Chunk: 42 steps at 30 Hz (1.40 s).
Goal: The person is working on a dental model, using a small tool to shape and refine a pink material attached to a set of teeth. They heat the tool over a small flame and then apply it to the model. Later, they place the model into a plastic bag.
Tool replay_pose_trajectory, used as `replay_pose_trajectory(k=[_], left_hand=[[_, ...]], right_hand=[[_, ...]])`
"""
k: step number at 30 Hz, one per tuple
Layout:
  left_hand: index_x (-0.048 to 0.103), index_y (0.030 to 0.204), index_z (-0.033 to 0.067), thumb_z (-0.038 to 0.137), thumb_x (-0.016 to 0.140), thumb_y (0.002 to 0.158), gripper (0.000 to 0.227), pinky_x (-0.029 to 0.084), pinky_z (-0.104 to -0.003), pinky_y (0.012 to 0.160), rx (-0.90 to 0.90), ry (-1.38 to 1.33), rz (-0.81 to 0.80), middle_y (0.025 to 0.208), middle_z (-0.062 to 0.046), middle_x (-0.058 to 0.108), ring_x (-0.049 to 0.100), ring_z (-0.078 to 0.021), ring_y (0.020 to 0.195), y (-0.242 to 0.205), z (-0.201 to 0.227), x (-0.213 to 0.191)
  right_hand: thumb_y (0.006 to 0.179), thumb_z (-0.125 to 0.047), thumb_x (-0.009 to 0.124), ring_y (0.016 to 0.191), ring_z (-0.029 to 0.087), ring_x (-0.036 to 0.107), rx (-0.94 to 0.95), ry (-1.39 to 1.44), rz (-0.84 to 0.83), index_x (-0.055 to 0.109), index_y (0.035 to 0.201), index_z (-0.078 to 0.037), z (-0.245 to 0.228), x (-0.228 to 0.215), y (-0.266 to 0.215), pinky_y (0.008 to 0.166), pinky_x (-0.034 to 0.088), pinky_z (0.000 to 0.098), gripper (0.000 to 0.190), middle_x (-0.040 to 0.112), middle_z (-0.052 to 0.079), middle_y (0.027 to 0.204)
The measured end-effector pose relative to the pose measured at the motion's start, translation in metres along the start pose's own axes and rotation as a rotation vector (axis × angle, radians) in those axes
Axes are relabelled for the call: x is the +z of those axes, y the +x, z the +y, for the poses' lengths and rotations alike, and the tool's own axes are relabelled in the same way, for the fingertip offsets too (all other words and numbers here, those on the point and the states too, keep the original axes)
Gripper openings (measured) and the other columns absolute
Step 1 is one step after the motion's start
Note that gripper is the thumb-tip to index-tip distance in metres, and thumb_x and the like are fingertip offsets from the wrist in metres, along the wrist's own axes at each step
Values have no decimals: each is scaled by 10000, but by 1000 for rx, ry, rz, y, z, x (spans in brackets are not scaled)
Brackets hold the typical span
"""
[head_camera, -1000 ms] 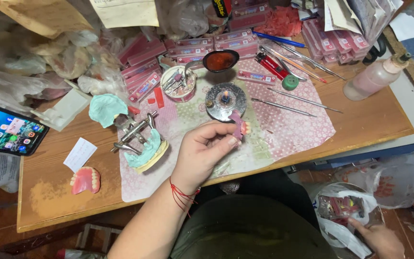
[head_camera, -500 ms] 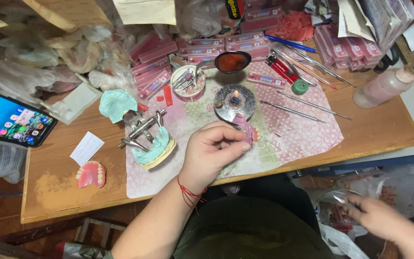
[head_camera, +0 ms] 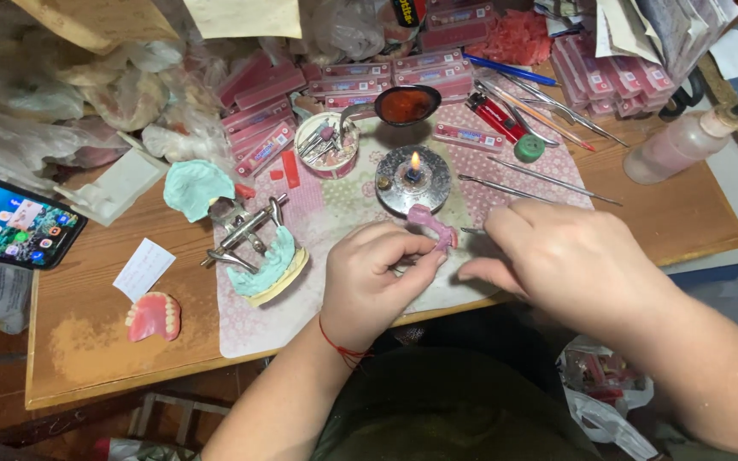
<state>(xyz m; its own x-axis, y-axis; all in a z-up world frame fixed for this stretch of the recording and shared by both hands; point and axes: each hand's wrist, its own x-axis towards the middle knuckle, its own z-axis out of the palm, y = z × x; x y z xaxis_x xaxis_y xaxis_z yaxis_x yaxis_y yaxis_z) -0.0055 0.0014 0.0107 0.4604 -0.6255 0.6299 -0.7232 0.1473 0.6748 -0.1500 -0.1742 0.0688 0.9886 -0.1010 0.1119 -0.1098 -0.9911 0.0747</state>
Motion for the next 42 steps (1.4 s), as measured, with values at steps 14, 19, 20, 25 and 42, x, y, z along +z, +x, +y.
replay_pose_trajectory(k=[14,19,20,25,42], left_hand=[[718,882,84,88,779,881,61,506,-344,728,150,223,71,827,-33,702,650,-236,742,-1,-1,2],[707,871,91,85,784,877,77,502,-350,718,157,235,74,810,-35,688,639,-243,729,-1,-1,2],[701,868,89,80,781,874,81,500,-352,710,160,233,70,804,-39,683,633,-243,721,-1,-1,2],[694,875,82,96,767,888,75,489,-372,681,144,201,59,789,-53,673,618,-258,701,-3,-4,3],[728,877,119,126,764,887,38,509,-341,702,58,180,79,792,-10,692,657,-200,716,-6,-6,4]], right_hand=[[1037,-649,494,634,272,681,-119,-252,61,552,801,-210,3,18,19,467,462,417,502,626,3,686],[1039,-663,503,622,274,678,-124,-265,101,546,772,-203,1,18,20,497,476,410,534,623,8,671],[1038,-668,509,618,267,678,-132,-286,116,555,770,-219,0,19,20,508,483,398,525,620,3,667],[1057,-638,509,598,268,667,-137,-301,157,571,768,-233,-1,22,19,508,482,390,501,603,-6,660],[1070,-627,582,630,213,614,-173,-407,309,538,720,-284,-4,28,16,479,395,347,493,545,-49,670]])
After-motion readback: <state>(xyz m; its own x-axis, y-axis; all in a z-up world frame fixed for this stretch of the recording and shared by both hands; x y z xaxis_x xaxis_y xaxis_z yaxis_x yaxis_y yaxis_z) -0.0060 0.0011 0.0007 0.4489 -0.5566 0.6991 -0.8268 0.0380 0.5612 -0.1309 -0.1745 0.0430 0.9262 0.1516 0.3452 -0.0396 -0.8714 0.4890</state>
